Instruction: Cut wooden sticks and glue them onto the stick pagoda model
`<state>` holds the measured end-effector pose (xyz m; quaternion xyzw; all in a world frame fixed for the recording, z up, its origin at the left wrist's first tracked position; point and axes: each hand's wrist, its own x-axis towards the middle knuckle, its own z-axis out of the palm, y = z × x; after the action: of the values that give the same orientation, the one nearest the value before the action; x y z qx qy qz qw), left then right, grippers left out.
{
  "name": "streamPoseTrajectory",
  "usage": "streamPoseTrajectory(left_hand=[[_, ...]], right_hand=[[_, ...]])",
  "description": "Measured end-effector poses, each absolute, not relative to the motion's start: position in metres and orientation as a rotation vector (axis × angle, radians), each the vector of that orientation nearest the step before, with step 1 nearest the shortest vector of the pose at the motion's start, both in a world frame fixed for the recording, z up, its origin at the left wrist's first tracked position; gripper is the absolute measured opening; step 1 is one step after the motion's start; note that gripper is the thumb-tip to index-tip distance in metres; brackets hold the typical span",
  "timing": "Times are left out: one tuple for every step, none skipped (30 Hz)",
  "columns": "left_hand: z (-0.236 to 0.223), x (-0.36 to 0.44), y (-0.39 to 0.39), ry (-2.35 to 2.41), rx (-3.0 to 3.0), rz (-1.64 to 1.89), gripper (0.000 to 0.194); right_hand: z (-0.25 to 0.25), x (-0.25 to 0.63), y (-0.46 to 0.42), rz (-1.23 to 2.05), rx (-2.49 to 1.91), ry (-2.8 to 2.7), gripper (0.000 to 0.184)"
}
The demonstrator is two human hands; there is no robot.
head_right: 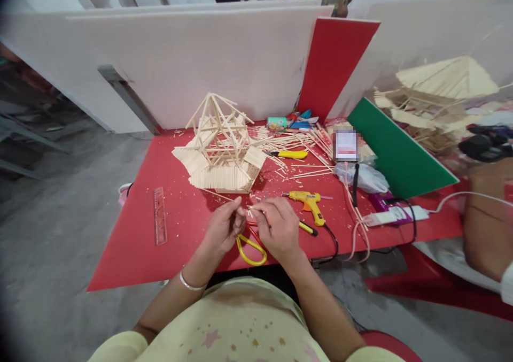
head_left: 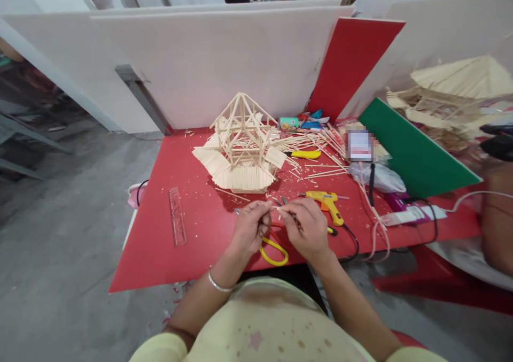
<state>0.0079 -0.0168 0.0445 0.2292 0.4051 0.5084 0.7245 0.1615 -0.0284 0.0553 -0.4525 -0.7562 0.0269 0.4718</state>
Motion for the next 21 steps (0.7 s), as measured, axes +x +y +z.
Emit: streamPoseTrajectory(left_hand=[[0.0437,0.0082,-0.0158,0.93,0.505,1.125,0.041],[0.0431,0.0083,-0.0152,0.957,0.508,1.127,0.043],[0.0428,0.0083,-0.0149,0.965,0.516,1.129,0.042],[0.0428,0.0081,-0.0149,0.952,0.527,1.129,0.039],[0.0432,0.0079,-0.0151,0.923,0.541,1.128,0.035],[0.0437,0.0077,-0.0154,0.888,0.556,1.125,0.033],[0.0444,0.0076,-0.0158,0.858,0.57,1.121,0.031],[0.045,0.0076,-0.016,0.84,0.582,1.114,0.031],[0.0455,0.0077,-0.016,0.833,0.591,1.108,0.03],[0.0457,0.0078,-0.0158,0.833,0.597,1.105,0.03],[0.0457,0.0081,-0.0155,0.835,0.601,1.106,0.03],[0.0453,0.0086,-0.015,0.838,0.602,1.108,0.03],[0.0447,0.0092,-0.0144,0.839,0.603,1.112,0.029],[0.0439,0.0099,-0.0139,0.839,0.604,1.116,0.029],[0.0432,0.0107,-0.0134,0.841,0.606,1.12,0.03],[0.0425,0.0116,-0.0129,0.845,0.605,1.122,0.03],[0.0422,0.0125,-0.0125,0.85,0.601,1.124,0.03],[0.0422,0.0133,-0.0121,0.852,0.593,1.124,0.031],[0.0426,0.014,-0.0118,0.851,0.58,1.124,0.031],[0.0434,0.0146,-0.0113,0.845,0.564,1.124,0.031],[0.0445,0.0149,-0.0108,0.837,0.549,1.124,0.031]], right_hand=[[0.0544,0.1618,-0.028,0.066,-1.108,-1.817,0.01],[0.0537,0.162,-0.0276,0.064,-1.103,-1.793,0.011],[0.0531,0.1621,-0.0271,0.058,-1.093,-1.785,0.012],[0.0526,0.1621,-0.0265,0.052,-1.085,-1.788,0.013],[0.052,0.162,-0.026,0.04,-1.078,-1.797,0.014],[0.0512,0.162,-0.0255,0.026,-1.074,-1.809,0.015],[0.0503,0.162,-0.025,0.007,-1.073,-1.82,0.017],[0.0492,0.1622,-0.0246,-0.015,-1.072,-1.832,0.017],[0.0481,0.1624,-0.0243,-0.037,-1.072,-1.845,0.018],[0.0471,0.1627,-0.0241,-0.053,-1.071,-1.862,0.02],[0.0462,0.1632,-0.024,-0.064,-1.069,-1.882,0.021],[0.0454,0.1636,-0.024,-0.067,-1.067,-1.901,0.022],[0.0449,0.164,-0.024,-0.065,-1.065,-1.919,0.023],[0.0446,0.1644,-0.0239,-0.061,-1.063,-1.931,0.024],[0.0447,0.1646,-0.0238,-0.06,-1.065,-1.937,0.023],[0.0449,0.1646,-0.0235,-0.063,-1.071,-1.937,0.022],[0.0455,0.1645,-0.0231,-0.071,-1.081,-1.931,0.02],[0.0463,0.1643,-0.0224,-0.078,-1.096,-1.925,0.018],[0.0472,0.1639,-0.0216,-0.083,-1.11,-1.919,0.017],[0.0481,0.1634,-0.0206,-0.087,-1.12,-1.91,0.016],[0.0491,0.1628,-0.0194,-0.089,-1.126,-1.904,0.016]])
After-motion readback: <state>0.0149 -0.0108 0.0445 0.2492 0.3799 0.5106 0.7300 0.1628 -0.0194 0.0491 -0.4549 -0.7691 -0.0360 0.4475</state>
